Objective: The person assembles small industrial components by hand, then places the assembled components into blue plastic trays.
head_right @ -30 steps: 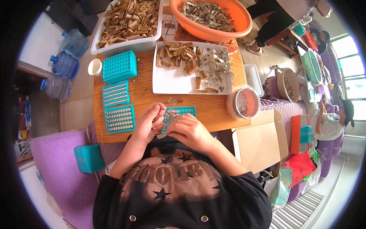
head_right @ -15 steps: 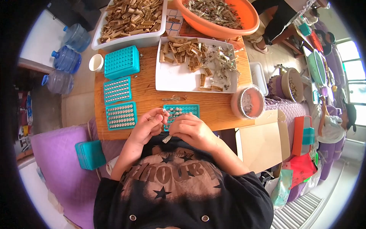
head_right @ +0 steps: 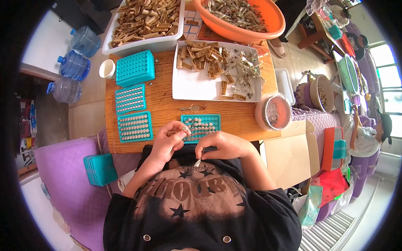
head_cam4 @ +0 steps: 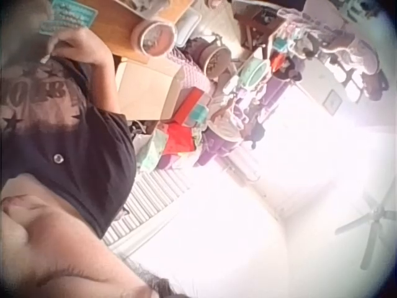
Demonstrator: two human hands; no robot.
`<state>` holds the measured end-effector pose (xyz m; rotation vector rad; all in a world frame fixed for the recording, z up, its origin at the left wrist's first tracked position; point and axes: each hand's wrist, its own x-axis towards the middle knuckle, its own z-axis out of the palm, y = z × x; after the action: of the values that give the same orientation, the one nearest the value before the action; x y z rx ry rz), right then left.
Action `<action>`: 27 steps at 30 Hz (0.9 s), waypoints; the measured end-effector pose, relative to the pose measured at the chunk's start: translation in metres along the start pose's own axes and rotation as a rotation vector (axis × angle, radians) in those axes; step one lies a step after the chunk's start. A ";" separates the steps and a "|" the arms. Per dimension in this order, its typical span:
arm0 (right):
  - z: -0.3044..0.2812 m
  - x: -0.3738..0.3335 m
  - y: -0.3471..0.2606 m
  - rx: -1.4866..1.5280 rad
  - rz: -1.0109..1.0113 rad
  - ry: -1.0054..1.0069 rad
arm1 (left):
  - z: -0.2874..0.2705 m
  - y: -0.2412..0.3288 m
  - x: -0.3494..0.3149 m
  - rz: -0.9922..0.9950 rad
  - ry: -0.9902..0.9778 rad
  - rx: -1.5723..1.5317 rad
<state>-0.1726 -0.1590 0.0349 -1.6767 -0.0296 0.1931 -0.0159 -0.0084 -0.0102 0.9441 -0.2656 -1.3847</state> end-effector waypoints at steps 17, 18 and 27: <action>0.029 0.005 0.011 0.515 -0.007 0.344 | 0.007 0.006 -0.010 0.136 0.019 -0.124; 0.031 0.007 0.008 0.486 -0.067 0.568 | 0.010 0.007 -0.011 0.135 0.019 -0.125; 0.034 0.017 -0.008 -0.001 0.216 0.616 | 0.014 0.006 -0.016 0.251 0.065 0.253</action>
<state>-0.1595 -0.1219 0.0378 -1.6780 0.6135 -0.1675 -0.0246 0.0002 0.0086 1.1211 -0.5020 -1.1046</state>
